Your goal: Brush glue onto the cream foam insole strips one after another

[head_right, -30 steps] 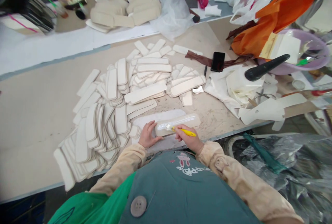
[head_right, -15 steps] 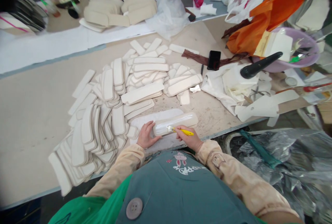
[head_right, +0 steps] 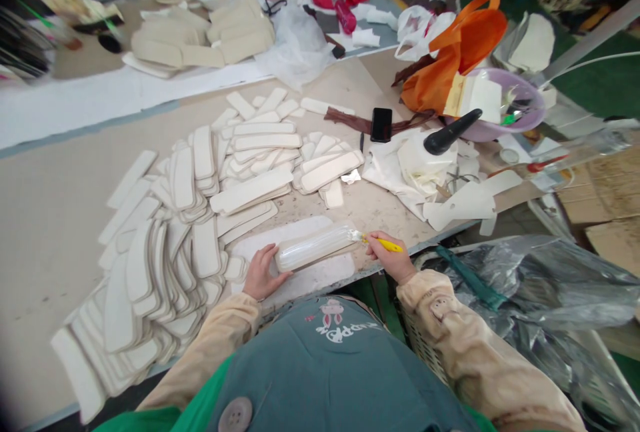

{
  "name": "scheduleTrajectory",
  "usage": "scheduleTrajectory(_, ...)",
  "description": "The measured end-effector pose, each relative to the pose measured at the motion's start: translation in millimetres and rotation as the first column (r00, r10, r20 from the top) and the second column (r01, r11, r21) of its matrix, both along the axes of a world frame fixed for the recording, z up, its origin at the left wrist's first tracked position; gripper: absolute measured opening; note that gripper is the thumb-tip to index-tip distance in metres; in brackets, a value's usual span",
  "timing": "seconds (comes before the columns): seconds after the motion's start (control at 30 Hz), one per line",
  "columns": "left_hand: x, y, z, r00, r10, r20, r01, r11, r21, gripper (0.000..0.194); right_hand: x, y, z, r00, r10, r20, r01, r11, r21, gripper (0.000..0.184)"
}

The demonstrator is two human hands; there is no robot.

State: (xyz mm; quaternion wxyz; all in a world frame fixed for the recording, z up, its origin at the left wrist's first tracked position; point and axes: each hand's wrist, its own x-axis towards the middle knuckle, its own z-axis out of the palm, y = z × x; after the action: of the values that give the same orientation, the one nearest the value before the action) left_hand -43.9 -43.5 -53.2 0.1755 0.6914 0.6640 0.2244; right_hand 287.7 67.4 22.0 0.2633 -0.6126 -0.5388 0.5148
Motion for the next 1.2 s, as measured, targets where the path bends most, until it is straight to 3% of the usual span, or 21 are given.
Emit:
scheduleTrajectory(0.17, -1.9, -1.0, -0.6, 1.0, -0.011, -0.007, 0.011, 1.0, 0.01, 0.072, -2.2, 0.5, 2.5, 1.0, -0.009, -0.025, 0.01, 0.998, 0.058, 0.026)
scheduleTrajectory(0.37, -1.7, -3.6, 3.6, 0.999, 0.009, -0.041, -0.012, 0.999, -0.053, 0.075, -15.2, -2.8, -7.0, 0.999, -0.021, -0.042, 0.021, 1.0, 0.013, 0.032)
scheduleTrajectory(0.53, -2.6, -7.7, 11.0, 0.998, -0.006, -0.069, -0.002, 0.993, -0.121, 0.091, 2.9, -1.4, -10.0, 0.997, -0.077, -0.025, 0.08, 0.984, 0.158, 0.029)
scheduleTrajectory(0.63, -13.5, -2.6, 22.2, 0.995, 0.001, -0.103, -0.008, 0.998, -0.069, 0.083, 13.5, -2.0, -0.3, 0.992, -0.125, -0.011, 0.124, 0.961, 0.246, 0.026)
scheduleTrajectory(0.73, -38.6, 24.6, 38.6, 0.983, 0.062, -0.171, -0.057, 0.998, 0.035, 0.059, 16.3, -6.0, 11.4, 0.988, -0.154, 0.022, 0.138, 0.935, 0.326, 0.022)
scheduleTrajectory(0.87, -81.5, 94.6, 60.8, 0.931, 0.125, -0.342, -0.112, 0.992, 0.058, 0.046, 11.8, -13.4, 17.3, 0.988, -0.152, 0.032, 0.132, 0.929, 0.345, 0.023)
scheduleTrajectory(1.03, -113.7, 167.4, 74.2, 0.869, -0.108, -0.483, -0.007, 0.973, -0.231, 0.044, 10.8, -21.5, 18.2, 0.989, -0.149, 0.022, 0.132, 0.926, 0.354, 0.026)
scheduleTrajectory(1.2, -125.6, 186.0, 69.4, 0.868, -0.259, -0.423, 0.12, 0.937, -0.327, 0.026, 13.0, -31.6, 21.2, 0.974, -0.213, 0.073, 0.18, 0.93, 0.321, 0.027)
